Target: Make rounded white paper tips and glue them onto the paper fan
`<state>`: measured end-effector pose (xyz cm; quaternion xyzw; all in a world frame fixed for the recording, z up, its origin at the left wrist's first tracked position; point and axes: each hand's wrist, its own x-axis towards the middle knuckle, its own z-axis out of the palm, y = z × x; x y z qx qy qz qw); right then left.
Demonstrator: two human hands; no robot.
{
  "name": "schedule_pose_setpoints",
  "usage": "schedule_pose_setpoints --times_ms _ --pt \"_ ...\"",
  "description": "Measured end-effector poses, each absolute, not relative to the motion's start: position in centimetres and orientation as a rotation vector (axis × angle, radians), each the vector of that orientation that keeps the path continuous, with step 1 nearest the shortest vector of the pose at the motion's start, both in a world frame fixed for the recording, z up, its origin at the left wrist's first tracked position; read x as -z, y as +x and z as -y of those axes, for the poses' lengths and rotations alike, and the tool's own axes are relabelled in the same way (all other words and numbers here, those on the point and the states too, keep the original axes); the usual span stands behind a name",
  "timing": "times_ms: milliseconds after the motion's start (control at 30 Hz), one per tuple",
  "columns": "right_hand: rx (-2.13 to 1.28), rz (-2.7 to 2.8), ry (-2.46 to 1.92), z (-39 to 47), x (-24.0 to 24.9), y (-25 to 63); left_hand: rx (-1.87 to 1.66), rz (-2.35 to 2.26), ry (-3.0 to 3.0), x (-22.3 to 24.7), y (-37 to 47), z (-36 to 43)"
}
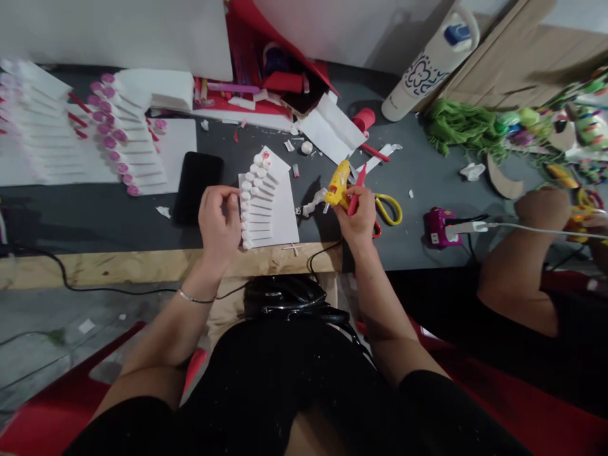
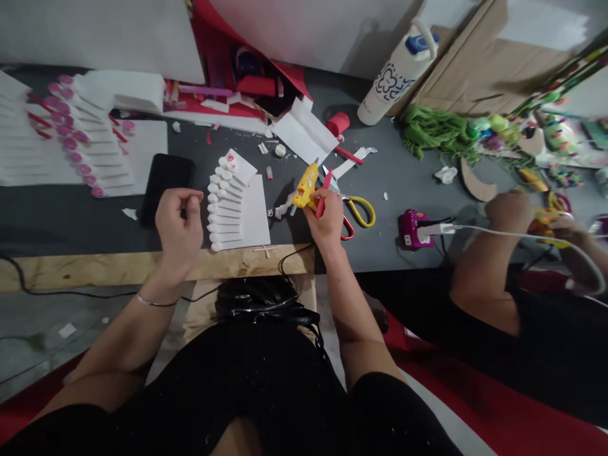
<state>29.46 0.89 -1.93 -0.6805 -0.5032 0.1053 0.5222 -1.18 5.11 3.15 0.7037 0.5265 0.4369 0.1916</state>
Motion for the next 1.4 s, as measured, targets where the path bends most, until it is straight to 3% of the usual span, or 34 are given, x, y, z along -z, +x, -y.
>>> schedule_pose_setpoints --times_ms 200,400,500,633,767,933,1033,1200,1400 --pt "-0.157 1.207 -1.585 -1.5 1.9 30.6 -0.499 -1.075 2.523 -3.5 6.9 -5.3" --pt "-0.038 1.566 -1.623 -0.9 1.5 32.3 0.02 -0.971 2.628 -4.4 12.4 -5.9" --pt "-0.024 1.719 -1.644 -0.6 1.5 32.9 -0.037 -0.879 2.652 -4.6 10.6 -5.0" --pt "-0.102 1.892 -1.68 -1.1 1.8 32.9 -0.404 -0.955 2.648 -4.8 3.8 -3.8" --pt "-0.125 2.021 -1.689 -2.0 2.3 32.6 -0.74 -1.455 2.547 -4.4 -5.6 -5.0" --pt "-0.084 2.091 -1.635 -2.6 2.7 32.8 -0.636 -2.032 2.316 -5.1 -12.5 -6.7" --pt "-0.074 2.086 -1.606 -2.4 1.9 32.9 -0.794 -1.987 2.248 -6.0 -10.9 -6.7" --pt "0.002 1.917 -1.46 -1.9 -1.2 31.1 -0.89 -1.368 2.109 -3.6 -3.7 -8.7" --pt "-0.332 1.708 -1.132 -3.5 -4.1 25.8 -0.683 -1.236 1.799 0.2 0.4 -13.3"
